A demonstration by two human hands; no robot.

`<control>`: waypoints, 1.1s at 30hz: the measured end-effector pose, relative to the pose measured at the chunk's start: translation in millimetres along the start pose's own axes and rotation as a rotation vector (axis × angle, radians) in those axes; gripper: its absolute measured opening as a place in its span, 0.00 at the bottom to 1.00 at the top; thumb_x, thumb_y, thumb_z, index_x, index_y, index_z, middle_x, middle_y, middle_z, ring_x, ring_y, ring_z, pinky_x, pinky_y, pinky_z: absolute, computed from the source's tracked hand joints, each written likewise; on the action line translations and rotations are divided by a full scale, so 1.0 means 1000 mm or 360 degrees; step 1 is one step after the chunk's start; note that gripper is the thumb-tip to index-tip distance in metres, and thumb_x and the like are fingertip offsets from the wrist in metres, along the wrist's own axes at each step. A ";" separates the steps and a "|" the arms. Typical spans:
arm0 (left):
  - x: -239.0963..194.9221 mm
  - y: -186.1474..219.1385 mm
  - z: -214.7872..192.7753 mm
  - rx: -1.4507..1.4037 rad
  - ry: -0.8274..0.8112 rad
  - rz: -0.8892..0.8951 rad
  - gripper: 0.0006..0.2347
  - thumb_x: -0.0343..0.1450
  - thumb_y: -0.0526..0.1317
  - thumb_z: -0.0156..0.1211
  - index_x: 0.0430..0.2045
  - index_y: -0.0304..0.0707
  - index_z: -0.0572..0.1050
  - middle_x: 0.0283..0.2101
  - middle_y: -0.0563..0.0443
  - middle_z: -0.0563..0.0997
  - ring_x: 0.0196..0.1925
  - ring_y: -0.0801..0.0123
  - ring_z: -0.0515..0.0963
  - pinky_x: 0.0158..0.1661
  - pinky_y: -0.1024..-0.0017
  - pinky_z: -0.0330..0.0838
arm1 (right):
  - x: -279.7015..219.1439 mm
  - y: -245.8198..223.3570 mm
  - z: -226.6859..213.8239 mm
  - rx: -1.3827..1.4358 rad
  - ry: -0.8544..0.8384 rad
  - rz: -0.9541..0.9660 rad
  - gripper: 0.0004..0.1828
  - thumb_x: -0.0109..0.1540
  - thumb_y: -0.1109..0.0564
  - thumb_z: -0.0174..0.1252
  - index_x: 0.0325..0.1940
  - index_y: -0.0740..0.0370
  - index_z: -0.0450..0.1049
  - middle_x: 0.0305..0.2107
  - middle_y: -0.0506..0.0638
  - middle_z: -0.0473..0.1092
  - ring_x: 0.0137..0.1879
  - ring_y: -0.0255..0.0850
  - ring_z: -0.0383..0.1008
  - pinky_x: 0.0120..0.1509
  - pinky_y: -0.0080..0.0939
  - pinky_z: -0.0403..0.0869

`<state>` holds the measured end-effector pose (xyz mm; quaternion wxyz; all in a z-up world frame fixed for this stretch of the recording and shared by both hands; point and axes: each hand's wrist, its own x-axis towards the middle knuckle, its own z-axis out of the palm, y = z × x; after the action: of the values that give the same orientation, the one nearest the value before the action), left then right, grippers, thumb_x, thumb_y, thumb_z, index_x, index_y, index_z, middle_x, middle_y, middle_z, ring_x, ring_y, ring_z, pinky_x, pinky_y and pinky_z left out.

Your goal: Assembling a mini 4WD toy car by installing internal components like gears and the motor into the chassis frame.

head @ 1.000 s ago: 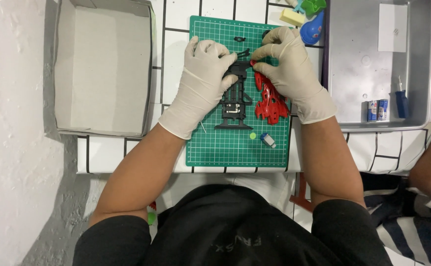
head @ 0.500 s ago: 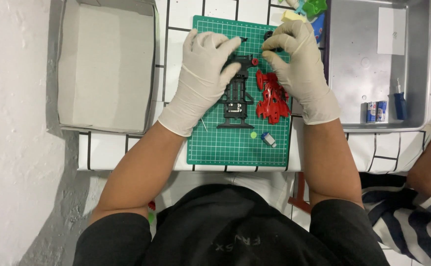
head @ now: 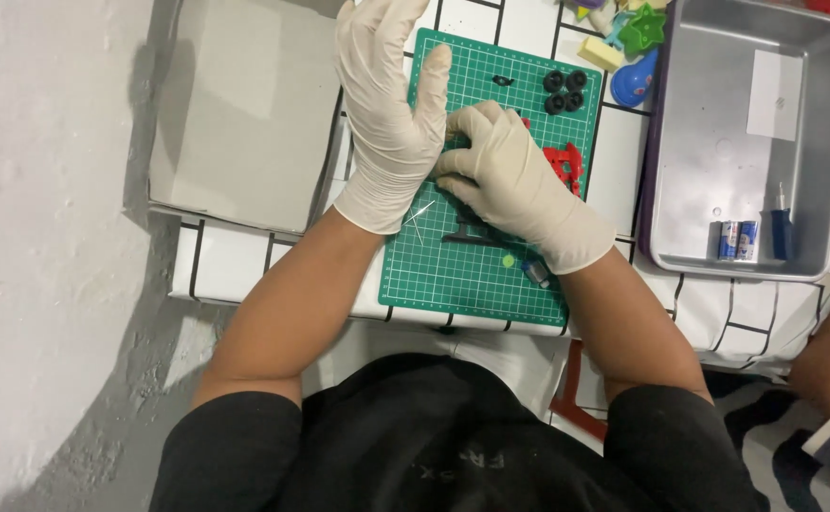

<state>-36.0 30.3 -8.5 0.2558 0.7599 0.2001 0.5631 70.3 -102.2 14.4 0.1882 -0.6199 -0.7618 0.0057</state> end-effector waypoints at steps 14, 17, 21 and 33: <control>0.008 0.010 -0.006 -0.0043 0.0012 0.0054 0.14 0.83 0.47 0.45 0.62 0.49 0.65 0.60 0.53 0.73 0.64 0.57 0.74 0.71 0.54 0.66 | 0.003 0.001 0.020 -0.0208 -0.0009 0.0094 0.13 0.63 0.51 0.70 0.38 0.63 0.78 0.36 0.54 0.61 0.43 0.54 0.61 0.40 0.53 0.62; 0.009 0.013 -0.007 -0.0025 -0.0022 0.0061 0.13 0.83 0.47 0.44 0.61 0.47 0.66 0.58 0.52 0.74 0.62 0.58 0.75 0.70 0.53 0.64 | 0.002 -0.001 0.018 -0.0178 0.0053 0.0082 0.12 0.65 0.53 0.67 0.41 0.65 0.76 0.36 0.54 0.61 0.43 0.54 0.61 0.40 0.52 0.62; 0.017 0.018 -0.007 -0.0025 -0.0171 0.0132 0.15 0.81 0.46 0.42 0.54 0.40 0.71 0.51 0.48 0.77 0.56 0.57 0.75 0.66 0.51 0.63 | 0.000 0.005 -0.003 0.0179 0.0089 0.0163 0.06 0.61 0.61 0.70 0.37 0.65 0.80 0.41 0.53 0.68 0.47 0.50 0.64 0.49 0.49 0.67; -0.014 -0.012 0.026 0.0222 -0.1012 0.0377 0.13 0.71 0.48 0.61 0.42 0.41 0.80 0.41 0.52 0.79 0.48 0.53 0.72 0.60 0.45 0.58 | -0.048 0.066 -0.032 0.0362 0.0401 0.0521 0.04 0.68 0.71 0.65 0.42 0.68 0.80 0.42 0.55 0.68 0.50 0.50 0.69 0.56 0.48 0.70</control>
<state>-15.4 26.9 -32.6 0.1858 0.9310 0.0587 0.3087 149.3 -139.1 14.8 0.3468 -0.7058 -0.6161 0.0445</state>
